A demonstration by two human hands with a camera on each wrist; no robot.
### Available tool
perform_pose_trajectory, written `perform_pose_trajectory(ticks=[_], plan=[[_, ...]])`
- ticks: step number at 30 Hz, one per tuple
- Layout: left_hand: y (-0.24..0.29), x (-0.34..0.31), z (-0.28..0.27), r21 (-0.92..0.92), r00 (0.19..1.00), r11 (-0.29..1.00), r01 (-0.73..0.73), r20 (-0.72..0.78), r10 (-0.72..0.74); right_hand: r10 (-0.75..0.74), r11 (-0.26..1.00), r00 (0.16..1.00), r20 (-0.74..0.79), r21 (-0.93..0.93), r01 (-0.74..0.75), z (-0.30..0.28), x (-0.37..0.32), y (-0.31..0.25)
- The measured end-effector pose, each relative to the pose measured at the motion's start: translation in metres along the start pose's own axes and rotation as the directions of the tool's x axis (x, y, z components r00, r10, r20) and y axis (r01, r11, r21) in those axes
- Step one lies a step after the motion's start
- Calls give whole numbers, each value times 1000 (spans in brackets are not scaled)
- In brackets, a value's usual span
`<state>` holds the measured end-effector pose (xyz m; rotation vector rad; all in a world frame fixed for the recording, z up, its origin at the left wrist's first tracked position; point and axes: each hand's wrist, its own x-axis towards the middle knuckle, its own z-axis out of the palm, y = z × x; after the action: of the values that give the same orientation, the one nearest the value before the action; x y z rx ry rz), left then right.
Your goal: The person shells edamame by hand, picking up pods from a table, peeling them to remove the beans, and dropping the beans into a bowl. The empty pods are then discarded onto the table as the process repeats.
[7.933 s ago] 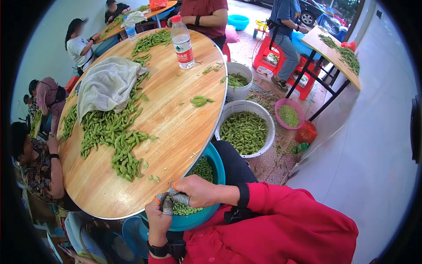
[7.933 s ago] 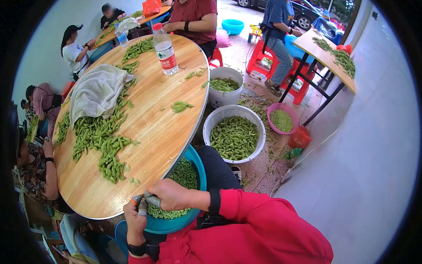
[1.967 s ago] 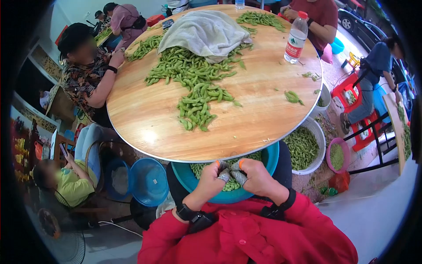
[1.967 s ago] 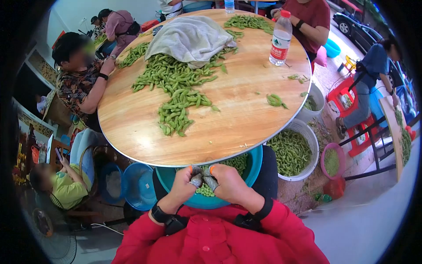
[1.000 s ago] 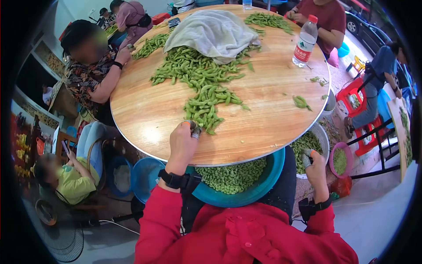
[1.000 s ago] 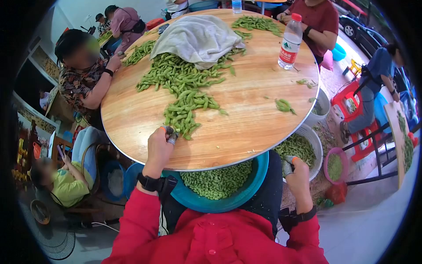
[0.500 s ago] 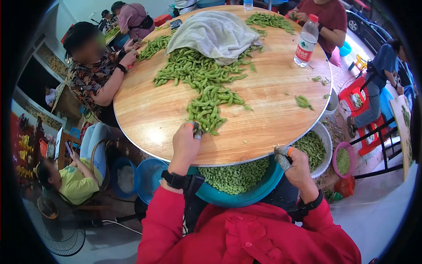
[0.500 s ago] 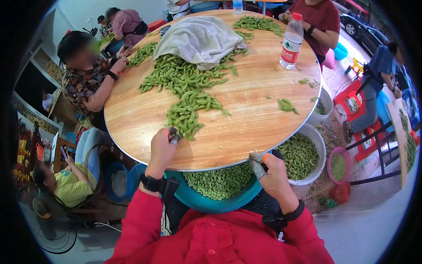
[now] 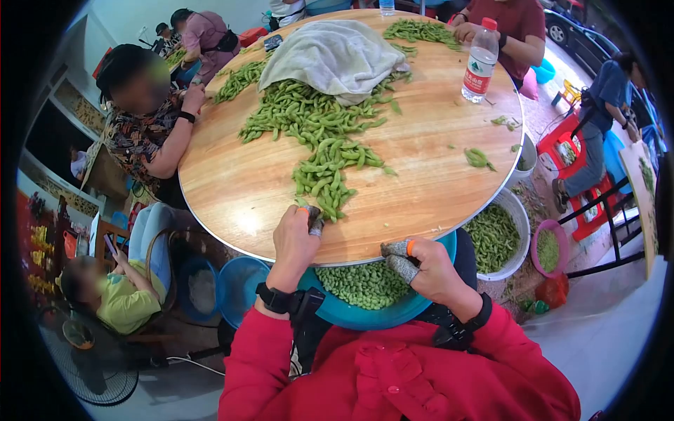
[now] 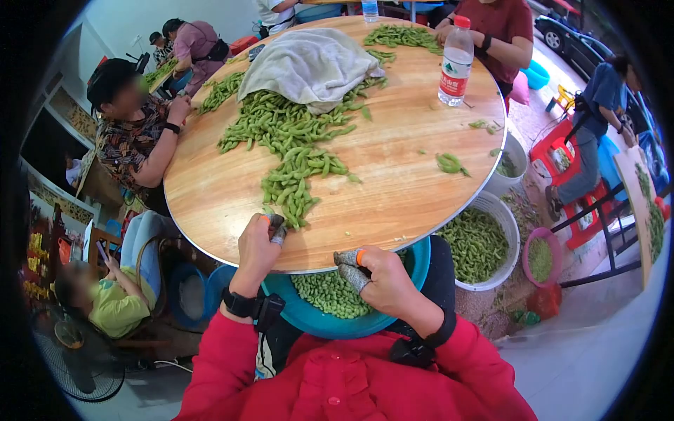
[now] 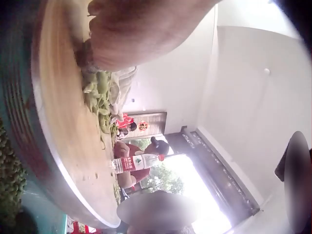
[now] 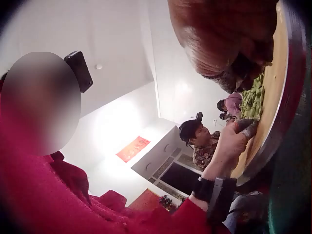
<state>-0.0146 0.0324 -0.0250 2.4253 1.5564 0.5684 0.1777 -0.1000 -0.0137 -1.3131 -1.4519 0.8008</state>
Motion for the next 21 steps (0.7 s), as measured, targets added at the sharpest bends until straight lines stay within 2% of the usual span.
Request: perform_pose_trajectory(ticks=[2,3,5,6,8,9,10,13,17,21], plan=[[3,-8,-2,-227,996,970,93,7,-93,25,998,1000,4,63,-25,0,0,-2],[5,-13,-2,-337,990,931,139,21,-140,82,993,996,29,87,-84,2,0,-1],[11,-22,-4,-666,985,730,155,43,-170,188,971,978,89,132,-199,7,2,1],[16,-27,-6,-795,982,587,153,54,-182,181,963,980,88,186,-195,12,5,2],[31,-41,-8,-847,977,493,196,124,-176,169,939,982,79,290,-185,19,10,1],[37,-49,-7,-869,973,443,219,160,-168,209,921,971,114,311,-235,18,11,1],[38,-58,-2,-844,992,521,124,87,-95,247,900,957,152,330,-285,17,12,0],[50,-67,-4,-901,996,425,83,87,-10,293,842,931,216,404,-358,13,9,-5],[53,-71,-1,-911,987,386,143,159,8,313,832,918,243,396,-389,9,1,0],[54,-71,3,-943,986,296,155,167,17,321,815,925,204,439,-379,10,1,-7]])
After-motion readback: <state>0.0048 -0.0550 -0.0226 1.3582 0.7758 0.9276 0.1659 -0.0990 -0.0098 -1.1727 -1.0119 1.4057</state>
